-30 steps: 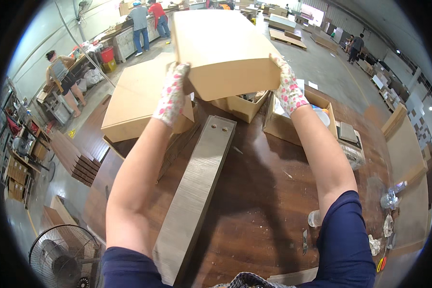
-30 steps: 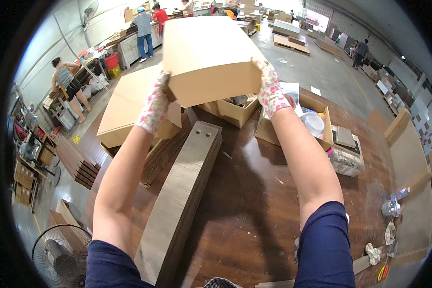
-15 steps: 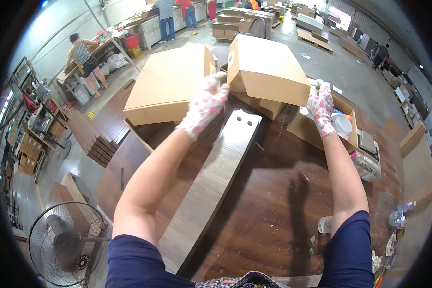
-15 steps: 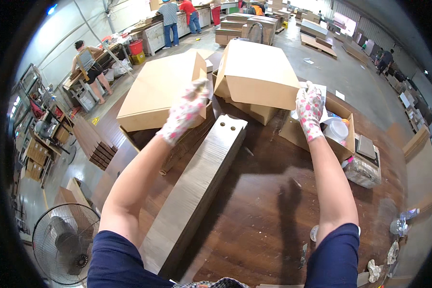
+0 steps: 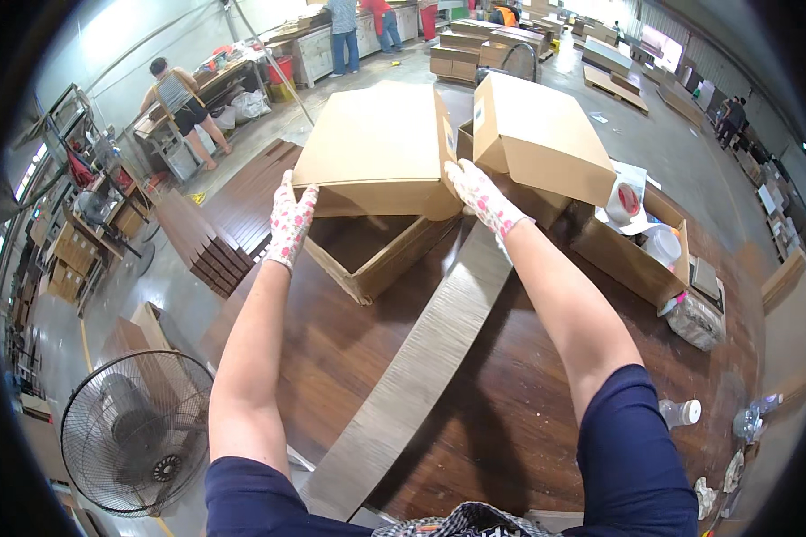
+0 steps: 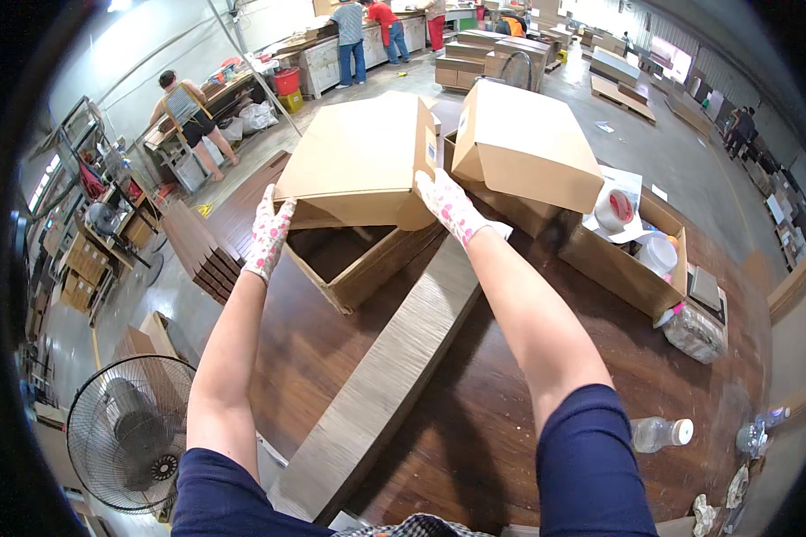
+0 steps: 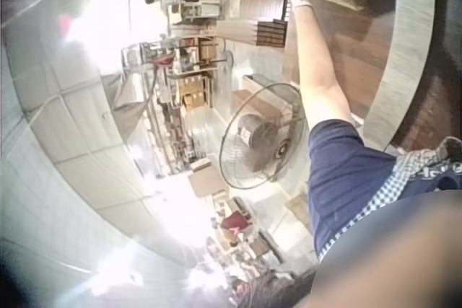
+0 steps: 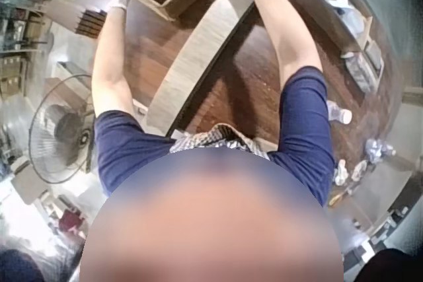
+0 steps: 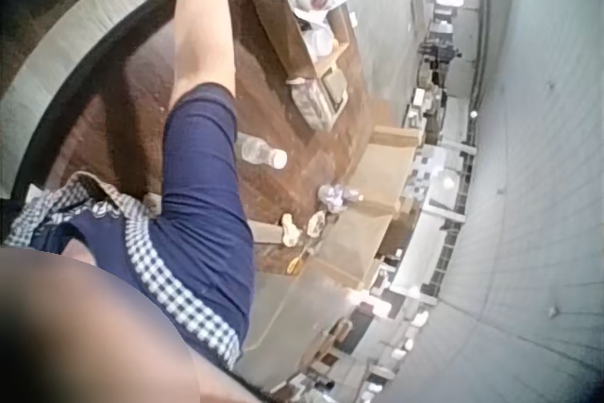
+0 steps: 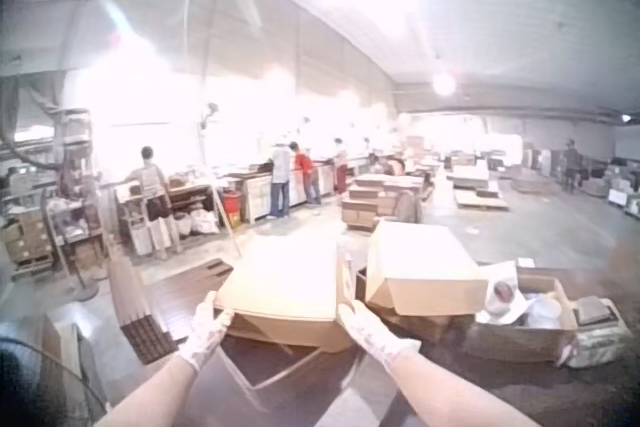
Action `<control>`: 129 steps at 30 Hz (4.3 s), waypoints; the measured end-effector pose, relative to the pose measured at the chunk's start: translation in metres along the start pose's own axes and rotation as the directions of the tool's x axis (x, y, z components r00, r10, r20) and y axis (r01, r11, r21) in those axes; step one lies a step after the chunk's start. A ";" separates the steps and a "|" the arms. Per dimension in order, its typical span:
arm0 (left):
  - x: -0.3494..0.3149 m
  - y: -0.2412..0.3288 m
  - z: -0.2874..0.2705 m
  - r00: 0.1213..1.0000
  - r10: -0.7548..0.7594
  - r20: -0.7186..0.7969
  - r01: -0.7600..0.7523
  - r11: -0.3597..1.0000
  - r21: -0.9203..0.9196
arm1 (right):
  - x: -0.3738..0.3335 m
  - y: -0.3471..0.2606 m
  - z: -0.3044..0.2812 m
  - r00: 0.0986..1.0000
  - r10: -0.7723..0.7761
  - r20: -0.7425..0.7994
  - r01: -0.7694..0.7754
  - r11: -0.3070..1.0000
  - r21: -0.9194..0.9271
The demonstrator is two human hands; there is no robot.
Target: The recorder cleans a long wooden component with a cloth and liquid at a workbench.
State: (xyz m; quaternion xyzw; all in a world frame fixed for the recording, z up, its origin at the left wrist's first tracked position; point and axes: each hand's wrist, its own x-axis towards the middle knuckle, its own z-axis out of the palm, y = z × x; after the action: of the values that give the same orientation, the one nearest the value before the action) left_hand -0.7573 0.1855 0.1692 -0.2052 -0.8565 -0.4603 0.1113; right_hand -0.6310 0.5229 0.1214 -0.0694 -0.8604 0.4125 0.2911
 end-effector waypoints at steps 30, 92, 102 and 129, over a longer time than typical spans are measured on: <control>-0.186 0.272 -0.218 0.503 0.600 -0.623 -0.720 -0.108 -0.686 | -0.251 -0.412 -0.187 0.704 -0.643 -0.302 0.709 0.661 0.245; -0.665 0.172 -0.186 0.087 0.108 0.990 0.854 0.503 -0.130 | -0.648 -0.285 -0.202 0.524 0.403 0.751 -0.473 0.871 -0.137; -0.654 0.195 -0.190 0.054 0.164 0.985 0.871 0.475 -0.126 | -0.654 -0.305 -0.228 0.422 0.135 0.897 -0.682 0.699 0.215; -0.636 0.225 -0.097 -0.108 0.039 0.993 0.010 0.999 -0.039 | -0.680 -0.272 -0.206 0.367 0.435 0.822 -0.926 0.250 0.282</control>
State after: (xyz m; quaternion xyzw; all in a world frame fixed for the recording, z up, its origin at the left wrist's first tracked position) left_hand -0.0878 0.0566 0.1486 -0.4909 -0.6446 -0.1675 -0.5617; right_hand 0.0753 0.2395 0.1246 -0.2103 -0.5205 0.7972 -0.2220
